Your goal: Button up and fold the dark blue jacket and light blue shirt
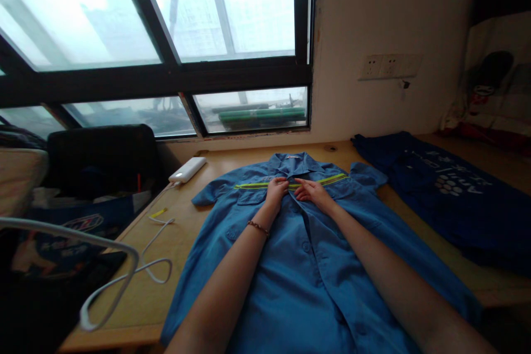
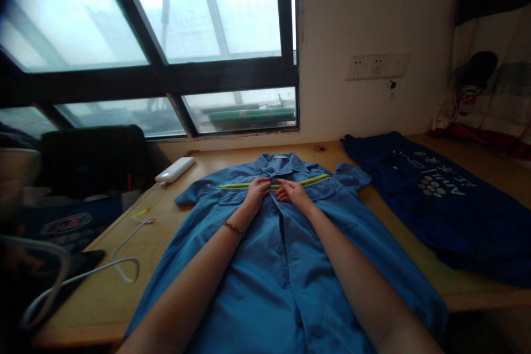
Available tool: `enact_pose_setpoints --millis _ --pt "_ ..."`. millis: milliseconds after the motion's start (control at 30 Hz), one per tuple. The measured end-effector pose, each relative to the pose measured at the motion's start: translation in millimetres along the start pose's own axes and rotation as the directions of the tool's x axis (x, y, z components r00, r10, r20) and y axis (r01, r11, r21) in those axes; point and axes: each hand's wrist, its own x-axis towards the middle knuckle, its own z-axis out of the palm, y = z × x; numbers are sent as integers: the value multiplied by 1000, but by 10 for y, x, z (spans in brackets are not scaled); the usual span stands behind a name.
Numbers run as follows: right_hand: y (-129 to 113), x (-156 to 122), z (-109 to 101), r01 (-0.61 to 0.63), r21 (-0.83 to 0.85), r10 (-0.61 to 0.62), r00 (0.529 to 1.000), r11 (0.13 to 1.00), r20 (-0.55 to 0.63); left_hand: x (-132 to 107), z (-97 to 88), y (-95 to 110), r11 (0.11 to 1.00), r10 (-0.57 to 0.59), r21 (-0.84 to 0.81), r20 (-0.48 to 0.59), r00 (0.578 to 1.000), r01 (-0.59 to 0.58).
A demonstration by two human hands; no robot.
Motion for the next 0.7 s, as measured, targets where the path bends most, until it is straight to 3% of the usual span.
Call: enact_pose_setpoints --millis 267,700 --pt "-25 -5 11 -38 -66 41 998 997 49 -12 -3 22 1000 -12 -5 -4 1000 12" --pt "141 79 -1 35 -208 -21 997 978 69 -7 -18 22 1000 -8 22 -18 1000 9"
